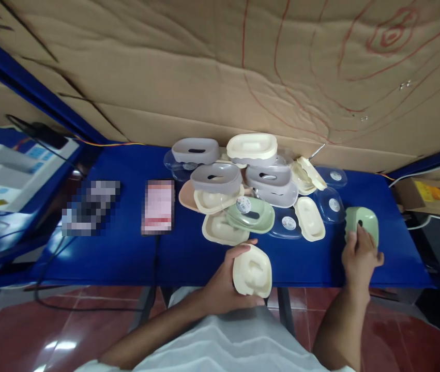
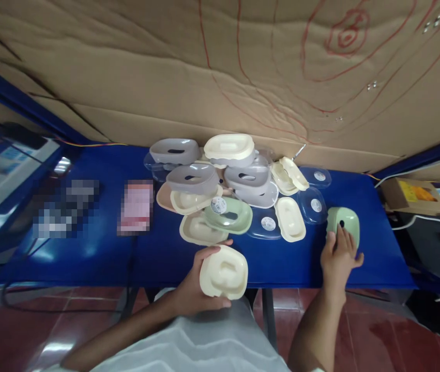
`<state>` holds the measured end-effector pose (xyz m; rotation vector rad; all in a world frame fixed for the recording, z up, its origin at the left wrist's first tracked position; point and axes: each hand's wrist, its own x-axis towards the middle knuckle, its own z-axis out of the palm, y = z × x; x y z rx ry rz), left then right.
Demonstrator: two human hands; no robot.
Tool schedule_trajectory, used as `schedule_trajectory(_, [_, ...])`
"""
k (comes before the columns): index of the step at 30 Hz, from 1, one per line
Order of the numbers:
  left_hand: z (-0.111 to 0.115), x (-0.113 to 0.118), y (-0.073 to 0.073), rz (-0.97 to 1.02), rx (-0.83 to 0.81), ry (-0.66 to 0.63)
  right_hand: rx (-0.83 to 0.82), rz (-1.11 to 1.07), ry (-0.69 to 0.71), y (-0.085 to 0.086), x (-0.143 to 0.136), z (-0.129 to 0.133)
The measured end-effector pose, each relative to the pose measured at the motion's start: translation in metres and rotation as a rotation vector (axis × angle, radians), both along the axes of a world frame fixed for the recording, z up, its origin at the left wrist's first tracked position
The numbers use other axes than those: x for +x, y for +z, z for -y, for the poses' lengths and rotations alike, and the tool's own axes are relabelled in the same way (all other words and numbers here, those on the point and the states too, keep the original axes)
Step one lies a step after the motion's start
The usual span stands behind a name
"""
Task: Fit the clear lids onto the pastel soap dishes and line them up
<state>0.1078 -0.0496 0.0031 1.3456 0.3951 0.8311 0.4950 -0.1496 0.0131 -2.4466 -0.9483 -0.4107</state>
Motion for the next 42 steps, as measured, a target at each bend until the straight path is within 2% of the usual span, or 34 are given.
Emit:
schedule_trajectory(2, [0.003, -0.001, -0.004, -0.018, -0.006, 0.038, -0.038, 0.017, 0.074, 0.004, -0.014, -0.005])
schedule_trajectory(3, [0.003, 0.0, -0.004, -0.011, -0.016, 0.066, -0.027, 0.019, 0.161, 0.009, -0.029, -0.007])
schedule_trajectory(5, [0.004, 0.003, -0.003, 0.026, -0.045, 0.143, -0.003, -0.027, 0.476, 0.02, -0.074, -0.014])
schedule_trajectory(8, [0.001, 0.006, 0.0, 0.048, -0.068, 0.226, -0.09, -0.176, 1.095, 0.028, -0.152, -0.023])
schedule_trajectory(9, [-0.001, 0.005, 0.001, 0.037, -0.051, 0.231, -0.085, -0.195, 1.201, 0.027, -0.174, -0.025])
schedule_trajectory(10, [-0.003, 0.001, 0.002, 0.015, -0.01, 0.226, -0.039, -0.204, 1.249, 0.024, -0.191, -0.027])
schedule_trajectory(12, [-0.01, -0.011, 0.003, -0.082, 0.175, 0.196, 0.071, -0.217, 1.245, 0.016, -0.21, -0.025])
schedule_trajectory(15, [-0.024, -0.036, 0.005, -0.399, 0.585, 0.171, 0.126, -0.242, 1.146, 0.006, -0.202, -0.014])
schedule_trajectory(17, [-0.032, -0.05, 0.007, -0.653, 0.735, 0.225, 0.035, -0.218, 1.086, 0.005, -0.185, -0.005])
schedule_trajectory(19, [-0.035, -0.057, 0.01, -0.825, 0.819, 0.308, -0.096, -0.157, 1.036, 0.005, -0.17, 0.001])
schedule_trajectory(22, [-0.035, -0.062, 0.012, -0.893, 0.937, 0.358, -0.222, -0.088, 0.982, 0.007, -0.16, 0.003])
schedule_trajectory(25, [-0.031, -0.067, 0.013, -0.893, 0.998, 0.361, -0.221, -0.074, 0.961, 0.005, -0.163, -0.001])
schedule_trajectory(29, [-0.03, -0.078, 0.009, -0.9, 1.009, 0.444, -0.105, -0.074, 0.932, -0.001, -0.178, -0.011])
schedule_trajectory(32, [-0.031, -0.082, 0.006, -0.899, 0.984, 0.5, -0.027, -0.061, 0.976, 0.002, -0.186, -0.018])
schedule_trajectory(37, [-0.032, -0.08, 0.005, -0.867, 0.946, 0.565, 0.109, -0.04, 0.964, 0.031, -0.186, -0.046])
schedule_trajectory(40, [-0.031, -0.078, 0.007, -0.852, 0.938, 0.57, -0.015, -0.014, 0.96, 0.048, -0.185, -0.079])
schedule_trajectory(42, [-0.031, -0.078, 0.008, -0.849, 0.938, 0.57, -0.109, 0.006, 0.958, 0.052, -0.188, -0.103])
